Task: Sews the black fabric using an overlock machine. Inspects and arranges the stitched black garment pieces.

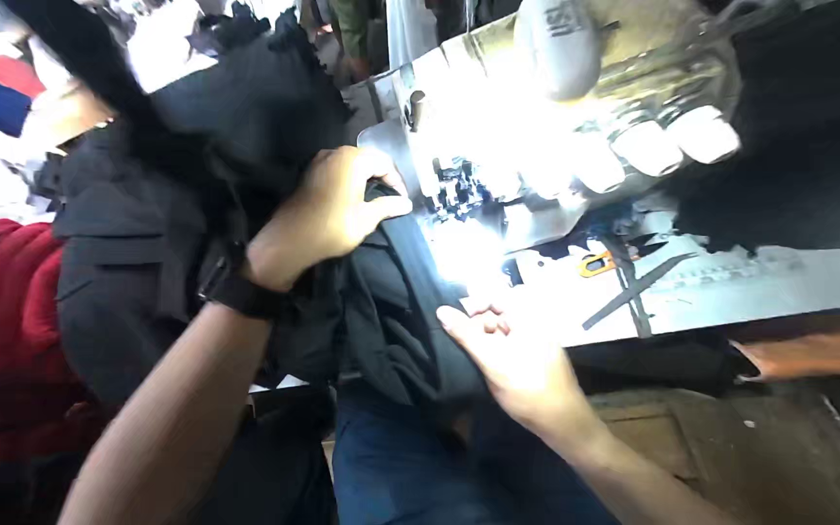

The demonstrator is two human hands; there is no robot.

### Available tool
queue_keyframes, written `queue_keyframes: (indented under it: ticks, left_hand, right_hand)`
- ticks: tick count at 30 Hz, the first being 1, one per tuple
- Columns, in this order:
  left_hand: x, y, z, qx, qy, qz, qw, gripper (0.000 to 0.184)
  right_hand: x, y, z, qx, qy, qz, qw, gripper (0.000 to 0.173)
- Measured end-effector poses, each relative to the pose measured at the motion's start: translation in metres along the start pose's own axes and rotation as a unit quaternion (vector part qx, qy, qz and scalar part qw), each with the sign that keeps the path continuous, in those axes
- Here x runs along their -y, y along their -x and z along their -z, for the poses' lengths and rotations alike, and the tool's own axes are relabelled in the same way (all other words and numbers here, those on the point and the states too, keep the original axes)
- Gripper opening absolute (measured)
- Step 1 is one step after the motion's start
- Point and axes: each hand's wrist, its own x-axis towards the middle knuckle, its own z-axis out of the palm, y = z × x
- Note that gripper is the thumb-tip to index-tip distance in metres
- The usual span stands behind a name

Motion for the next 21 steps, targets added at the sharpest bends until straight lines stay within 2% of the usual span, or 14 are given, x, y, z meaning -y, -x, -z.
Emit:
queue_keyframes:
  ticks: [3, 8, 10, 11, 13, 15, 17, 19, 21]
  left_hand:
    - [-0.001, -0.006, -0.022, -0.053, -0.012, 0.002, 0.999, 0.021]
    - [0.005, -0.007, -0.038, -0.081, 0.032, -0.036, 0.996, 0.007]
    - [0.013, -0.004, -0.046, -0.085, 0.071, -0.054, 0.992, 0.011]
    - [0.018, -0.004, -0.048, -0.089, 0.098, -0.061, 0.989, 0.013]
    - [0.029, -0.003, -0.049, -0.089, 0.137, -0.067, 0.984, 0.014]
    - [0.036, -0.001, -0.048, -0.074, 0.163, -0.077, 0.981, 0.017]
    - [0.039, -0.005, -0.045, -0.053, 0.182, -0.078, 0.979, 0.018]
    - [0.040, -0.006, -0.043, -0.032, 0.191, -0.069, 0.979, 0.018]
    - [0.041, -0.008, -0.040, -0.020, 0.190, -0.065, 0.979, 0.018]
  right_hand:
    - [-0.006, -0.009, 0.010, -0.011, 0.058, 0.039, 0.997, 0.015]
    - [-0.018, -0.014, 0.022, 0.000, 0.116, 0.068, 0.991, 0.021]
    - [-0.021, -0.014, 0.063, 0.005, 0.129, 0.073, 0.989, 0.013]
    - [-0.024, -0.018, 0.097, -0.028, 0.137, 0.083, 0.987, 0.011]
    - [-0.033, -0.044, 0.180, -0.113, 0.132, 0.090, 0.981, 0.022]
    - [-0.032, -0.090, 0.236, -0.140, 0.159, 0.085, 0.974, 0.035]
    - [-0.006, -0.134, 0.235, -0.099, 0.177, 0.060, 0.977, 0.038]
    - [0.019, -0.151, 0.212, 0.001, 0.185, 0.007, 0.983, 0.036]
    - [0.026, -0.160, 0.206, 0.064, 0.152, -0.031, 0.986, 0.029]
